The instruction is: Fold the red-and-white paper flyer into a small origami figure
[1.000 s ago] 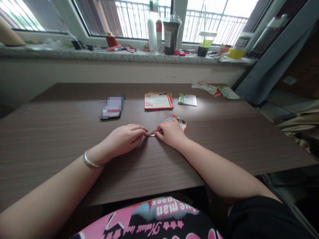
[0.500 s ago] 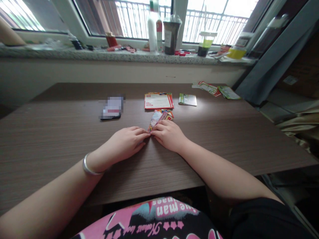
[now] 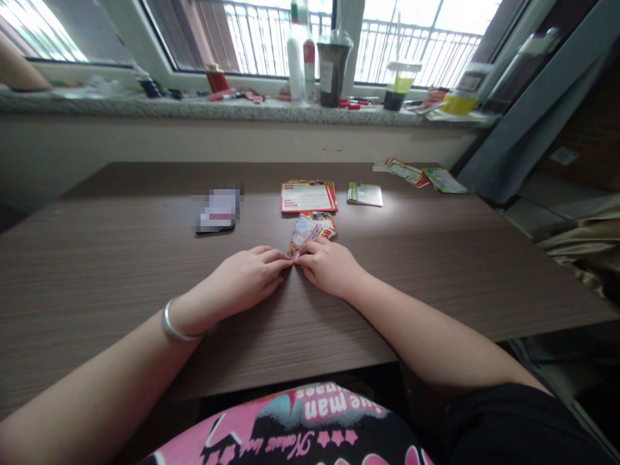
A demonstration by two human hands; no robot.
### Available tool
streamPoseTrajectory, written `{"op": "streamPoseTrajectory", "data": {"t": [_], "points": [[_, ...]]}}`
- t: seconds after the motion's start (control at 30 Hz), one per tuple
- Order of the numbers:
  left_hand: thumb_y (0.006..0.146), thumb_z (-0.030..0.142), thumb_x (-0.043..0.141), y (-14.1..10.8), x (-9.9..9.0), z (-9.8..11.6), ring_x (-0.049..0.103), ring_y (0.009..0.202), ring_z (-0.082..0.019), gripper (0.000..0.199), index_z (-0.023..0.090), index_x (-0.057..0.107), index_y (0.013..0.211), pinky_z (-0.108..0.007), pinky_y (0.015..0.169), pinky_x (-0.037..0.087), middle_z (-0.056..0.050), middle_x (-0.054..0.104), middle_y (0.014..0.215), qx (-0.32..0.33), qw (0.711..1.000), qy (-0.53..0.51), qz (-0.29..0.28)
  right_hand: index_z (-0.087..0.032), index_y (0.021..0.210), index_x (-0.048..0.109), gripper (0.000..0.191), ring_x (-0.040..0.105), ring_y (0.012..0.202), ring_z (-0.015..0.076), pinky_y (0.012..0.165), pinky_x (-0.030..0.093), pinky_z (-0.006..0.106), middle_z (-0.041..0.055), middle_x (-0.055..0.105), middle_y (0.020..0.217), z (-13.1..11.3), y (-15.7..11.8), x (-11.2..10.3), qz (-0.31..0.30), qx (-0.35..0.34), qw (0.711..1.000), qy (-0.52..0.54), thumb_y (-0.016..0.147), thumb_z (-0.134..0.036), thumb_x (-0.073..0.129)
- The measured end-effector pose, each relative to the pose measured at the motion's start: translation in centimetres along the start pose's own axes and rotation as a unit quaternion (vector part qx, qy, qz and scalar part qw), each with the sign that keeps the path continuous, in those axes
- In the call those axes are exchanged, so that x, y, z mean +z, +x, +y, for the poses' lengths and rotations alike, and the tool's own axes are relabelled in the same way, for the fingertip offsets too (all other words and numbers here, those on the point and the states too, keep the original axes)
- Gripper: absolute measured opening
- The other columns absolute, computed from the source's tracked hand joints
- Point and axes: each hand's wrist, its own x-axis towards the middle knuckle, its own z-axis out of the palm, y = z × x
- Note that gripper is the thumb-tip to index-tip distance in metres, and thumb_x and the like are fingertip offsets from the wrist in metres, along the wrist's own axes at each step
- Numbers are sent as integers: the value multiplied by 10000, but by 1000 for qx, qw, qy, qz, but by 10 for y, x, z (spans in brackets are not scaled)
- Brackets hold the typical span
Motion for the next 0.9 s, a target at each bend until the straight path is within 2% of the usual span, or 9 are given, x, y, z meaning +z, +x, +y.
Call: {"op": "streamPoseTrajectory", "data": {"t": [0.27, 0.57, 0.73, 0.9], "points": [[886, 146, 483, 0, 0, 0, 607, 1009, -229, 320, 172, 640, 1163, -364, 900, 519, -89, 665, 1092, 3, 1000, 1, -10, -238, 999, 766, 280, 572, 1108, 238, 939, 456, 341, 58, 675, 1179, 16, 0, -11, -21, 55, 998, -21, 921, -282, 501], [860, 123, 498, 1, -5, 1, 606, 1040, -218, 307, 177, 664, 1112, -347, 924, 518, -93, 672, 1082, -10, 1000, -18, -18, -297, 1013, 761, 292, 628, 1031, 232, 826, 484, 353, -13, 692, 1200, 38, -4, -19, -22, 154, 986, -59, 900, -311, 493], [863, 122, 477, 2, -6, 1, 611, 1052, -218, 304, 171, 661, 1099, -354, 951, 512, -87, 673, 1090, -10, 999, -22, -33, -296, 992, 761, 302, 644, 1025, 230, 773, 491, 334, -13, 703, 1176, 46, -4, -24, -51, 206, 974, -82, 883, -336, 482], [868, 124, 461, 2, -7, 0, 618, 1041, -224, 282, 159, 658, 1067, -370, 956, 514, -83, 677, 1077, -11, 999, -24, -37, -290, 977, 763, 304, 647, 1016, 229, 767, 489, 325, 2, 717, 1139, 46, -1, -26, -58, 227, 968, -88, 872, -332, 481]]}}
